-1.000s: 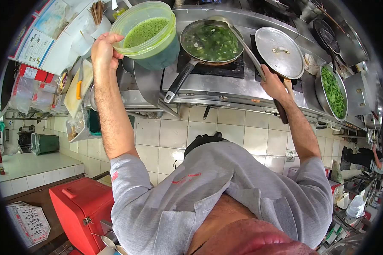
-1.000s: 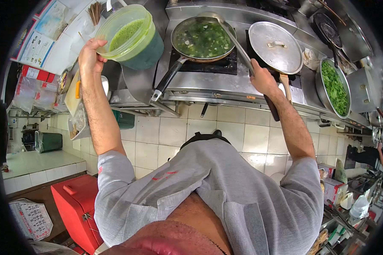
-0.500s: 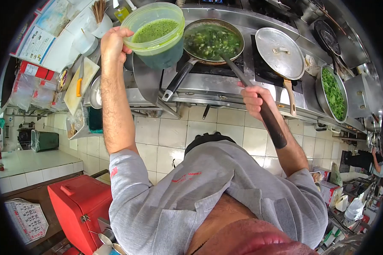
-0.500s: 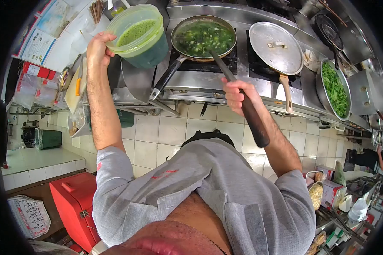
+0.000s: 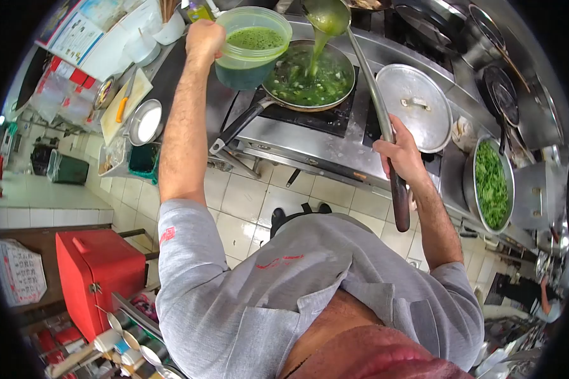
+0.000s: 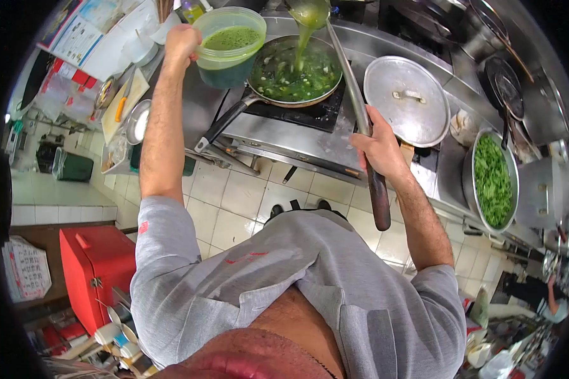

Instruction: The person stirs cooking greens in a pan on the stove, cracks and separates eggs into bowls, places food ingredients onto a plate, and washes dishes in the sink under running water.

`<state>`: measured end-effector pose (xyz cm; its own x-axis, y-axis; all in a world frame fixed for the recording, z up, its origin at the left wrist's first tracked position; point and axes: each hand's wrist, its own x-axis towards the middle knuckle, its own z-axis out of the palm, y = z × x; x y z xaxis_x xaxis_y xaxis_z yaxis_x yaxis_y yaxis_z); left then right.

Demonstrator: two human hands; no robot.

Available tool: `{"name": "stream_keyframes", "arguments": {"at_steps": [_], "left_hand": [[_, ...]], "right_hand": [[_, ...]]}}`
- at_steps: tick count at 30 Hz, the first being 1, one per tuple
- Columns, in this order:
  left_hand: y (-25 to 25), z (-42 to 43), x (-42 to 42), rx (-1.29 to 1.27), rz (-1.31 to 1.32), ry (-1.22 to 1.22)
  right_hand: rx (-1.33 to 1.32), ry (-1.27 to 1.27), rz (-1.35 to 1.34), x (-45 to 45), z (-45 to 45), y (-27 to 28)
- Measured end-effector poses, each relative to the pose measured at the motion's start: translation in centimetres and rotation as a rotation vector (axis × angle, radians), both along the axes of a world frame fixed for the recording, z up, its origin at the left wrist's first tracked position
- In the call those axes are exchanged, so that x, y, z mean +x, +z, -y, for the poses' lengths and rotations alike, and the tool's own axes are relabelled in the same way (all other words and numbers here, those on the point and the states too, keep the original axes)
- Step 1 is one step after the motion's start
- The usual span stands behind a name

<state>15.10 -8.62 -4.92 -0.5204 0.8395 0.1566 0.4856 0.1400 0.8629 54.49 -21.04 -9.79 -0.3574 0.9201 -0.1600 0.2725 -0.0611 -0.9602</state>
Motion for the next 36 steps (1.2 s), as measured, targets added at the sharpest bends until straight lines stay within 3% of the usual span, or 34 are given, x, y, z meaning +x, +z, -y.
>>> {"name": "stream_keyframes", "arguments": {"at_steps": [2, 7, 9, 14, 21, 23, 24, 25, 27, 29, 31, 32, 34, 36], "left_hand": [[-0.3, -0.6, 1.5, -0.139, -0.208, 0.118], [-0.2, -1.0, 5.1, -0.170, -0.341, 0.199], [-0.3, -1.2, 6.2, -0.173, -0.575, 0.273], [0.3, -1.1, 7.8, -0.212, -0.599, 0.286], [0.6, -0.4, 7.5, -0.227, -0.638, 0.366], [1.3, 0.0, 7.5, -0.191, -0.519, 0.448], [1.0, 0.3, 6.6, -0.150, -0.497, 0.459], [0.8, 0.6, 5.8, -0.159, -0.491, 0.474], [0.6, 1.7, 4.2, -0.136, -0.143, 0.407], [0.2, 3.0, 3.9, -0.033, -0.060, 0.503], [-1.1, 3.3, 1.4, 0.273, 0.025, 0.417], [-1.9, 4.2, 0.4, 0.476, 0.084, 0.232], [0.8, 8.2, 3.0, 0.465, 0.179, 0.291], [1.8, 10.6, 3.8, 0.435, 0.296, 0.327]], "right_hand": [[-0.003, 0.022, 0.004, 1.7, -1.6, -0.8], [-0.051, 0.115, -0.008, 4.1, -4.3, -2.2], [-0.062, 0.139, 0.010, 4.7, -5.3, -3.3], [0.046, 0.149, 0.297, 5.3, -7.6, -4.6], [0.066, 0.166, 0.361, 4.3, -8.8, -8.0], [-0.547, 0.157, -0.139, 2.2, -7.5, -7.6], [-0.551, 0.168, -0.131, 1.8, -7.0, -7.0], [-0.694, 0.164, -0.324, 1.4, -6.6, -6.2], [-1.038, 0.234, -0.730, 1.6, -7.4, -6.8], [-1.237, 0.329, -0.977, 2.6, -8.0, -7.2], [-1.196, 0.385, -1.026, 3.4, -7.9, -7.5], [-1.152, 0.374, -0.959, 3.7, -7.7, -7.3], [-1.110, 0.369, -0.884, 4.3, -7.1, -6.5], [-0.890, 0.338, -0.739, 4.8, -6.4, -5.5]]}}
